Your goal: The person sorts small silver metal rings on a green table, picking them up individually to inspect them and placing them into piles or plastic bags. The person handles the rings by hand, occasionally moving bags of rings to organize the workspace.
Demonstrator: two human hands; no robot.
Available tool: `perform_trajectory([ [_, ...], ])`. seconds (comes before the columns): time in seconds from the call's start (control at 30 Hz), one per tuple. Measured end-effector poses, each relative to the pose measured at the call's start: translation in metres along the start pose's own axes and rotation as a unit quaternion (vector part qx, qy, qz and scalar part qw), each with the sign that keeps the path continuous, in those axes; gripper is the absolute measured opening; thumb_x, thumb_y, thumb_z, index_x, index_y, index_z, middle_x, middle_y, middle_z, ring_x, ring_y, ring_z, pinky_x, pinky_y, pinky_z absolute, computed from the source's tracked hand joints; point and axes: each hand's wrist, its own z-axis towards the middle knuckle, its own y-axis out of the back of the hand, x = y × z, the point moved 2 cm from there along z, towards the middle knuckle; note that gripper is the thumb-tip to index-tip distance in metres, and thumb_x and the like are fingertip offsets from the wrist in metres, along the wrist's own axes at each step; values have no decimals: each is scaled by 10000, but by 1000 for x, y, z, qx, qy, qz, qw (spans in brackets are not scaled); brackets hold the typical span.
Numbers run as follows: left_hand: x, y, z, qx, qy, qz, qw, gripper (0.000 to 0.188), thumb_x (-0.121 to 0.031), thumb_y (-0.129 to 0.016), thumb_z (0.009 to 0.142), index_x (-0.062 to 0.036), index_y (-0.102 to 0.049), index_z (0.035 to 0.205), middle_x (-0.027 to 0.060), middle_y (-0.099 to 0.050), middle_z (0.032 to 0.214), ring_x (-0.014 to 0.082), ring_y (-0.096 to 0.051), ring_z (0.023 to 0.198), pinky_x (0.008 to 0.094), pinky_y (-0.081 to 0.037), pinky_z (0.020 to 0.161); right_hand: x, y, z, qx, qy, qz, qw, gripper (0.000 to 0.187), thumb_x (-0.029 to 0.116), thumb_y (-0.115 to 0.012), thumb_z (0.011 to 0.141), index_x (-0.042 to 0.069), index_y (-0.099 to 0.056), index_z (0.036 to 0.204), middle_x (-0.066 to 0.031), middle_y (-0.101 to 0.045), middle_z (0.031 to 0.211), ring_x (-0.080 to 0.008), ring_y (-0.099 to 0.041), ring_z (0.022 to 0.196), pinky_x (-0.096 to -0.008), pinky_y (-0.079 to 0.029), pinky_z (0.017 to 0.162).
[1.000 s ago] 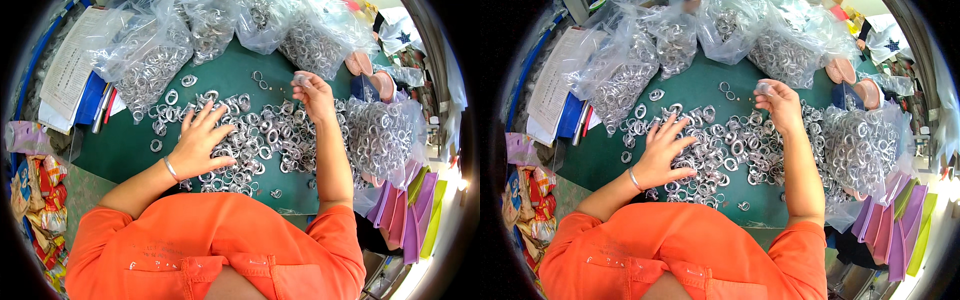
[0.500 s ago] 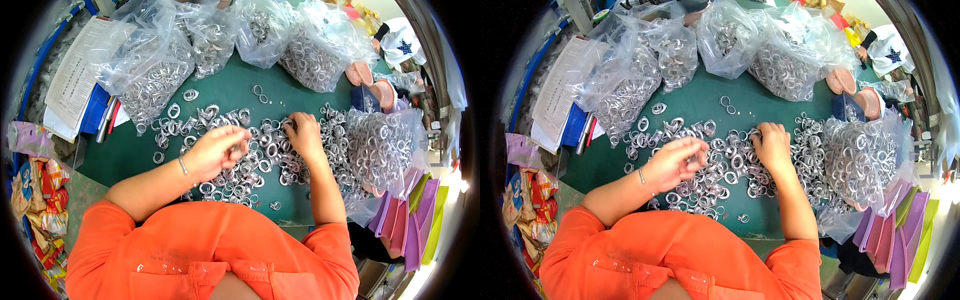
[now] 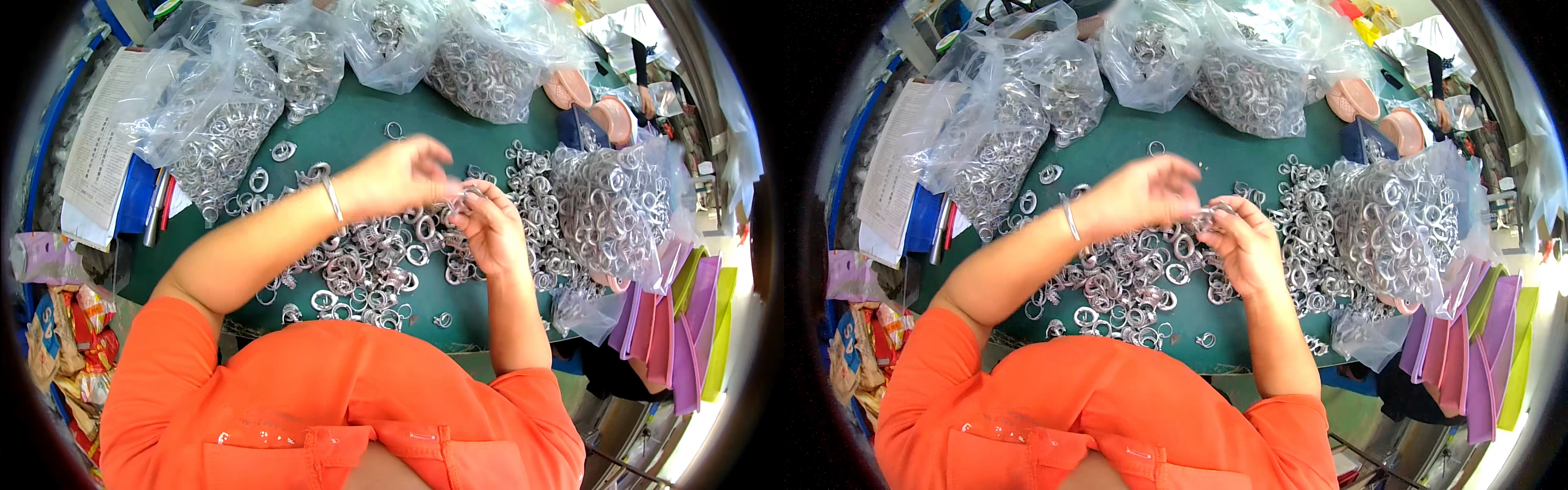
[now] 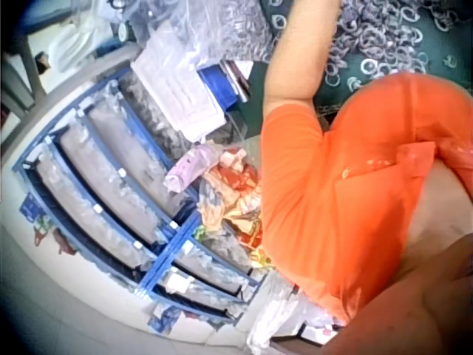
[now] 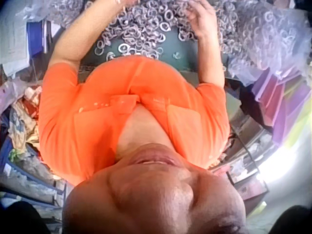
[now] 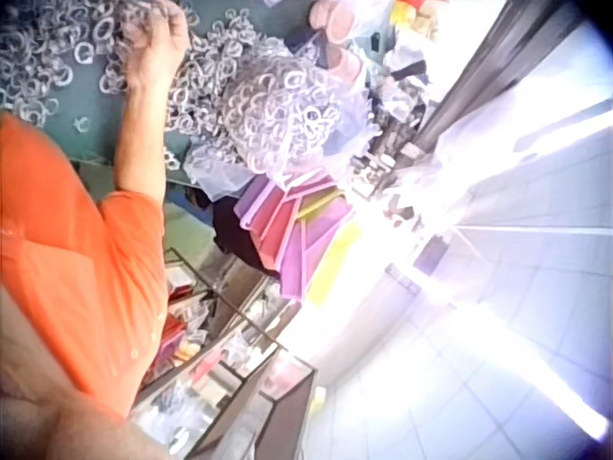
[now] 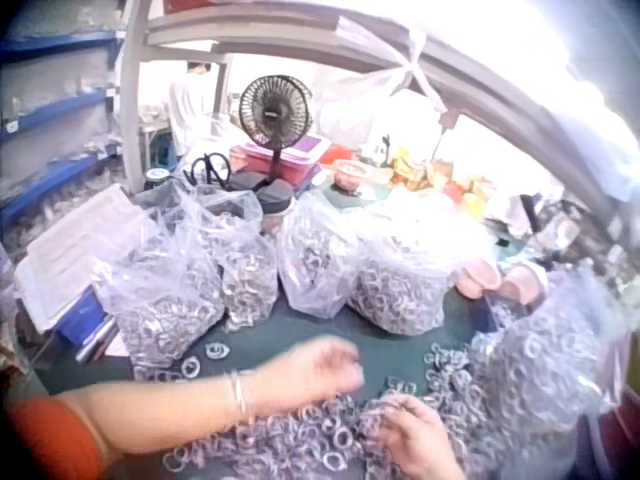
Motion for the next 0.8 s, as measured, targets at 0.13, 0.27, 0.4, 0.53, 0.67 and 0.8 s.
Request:
perform_trajectory([
  [0.13,24,-22,-18,-33,-33,-107,993,362,-78,-666,881,9,-503,1193,85,-649,994,125,-639,855,248,-530,692,-5,-16,-7,24,11,1,1000,226,-12,-537,899,-7,-560,1124,-112,-611,1038,-202,-648,890,-298,-571,715],
  [0.27,19,-16,-34,-61,16,-134,989,326,-117,-633,913,14,-506,1183,87,-659,965,128,-643,799,248,-532,667,-10,-24,-16,60,59,-47,995,354,-56,-587,863,-5,-525,1208,-118,-593,1094,-186,-637,922,-278,-548,736],
  [0.4,21,-19,-46,-57,41,-180,981,306,-166,-613,933,12,-520,1164,86,-652,940,134,-642,775,255,-536,663,-17,-25,-21,98,103,-121,982,394,-85,-621,847,-7,-510,1216,-102,-640,1024,-139,-627,916,-256,-536,776],
  [0.53,25,-25,-53,-92,23,-148,984,277,-97,-630,909,14,-531,1143,69,-642,950,121,-637,797,256,-539,693,-25,-25,-27,76,133,-161,975,269,-76,-638,842,20,-515,1060,-57,-608,990,-94,-612,854,-220,-518,698],
  [0.67,26,-25,-62,-78,20,-68,994,273,-18,-624,888,24,-538,1143,65,-634,981,116,-639,836,256,-542,739,-31,-22,-34,31,66,-238,969,220,1,-711,820,46,-508,891,-16,-596,865,-47,-586,673,-193,-473,545],
  [0.8,23,-24,-71,-32,56,-104,992,261,16,-595,885,34,-543,1140,77,-638,955,127,-651,798,255,-551,712,-31,-15,-41,49,-23,-260,964,208,64,-746,811,57,-538,823,1,-594,722,-52,-555,626,-208,-432,512],
])
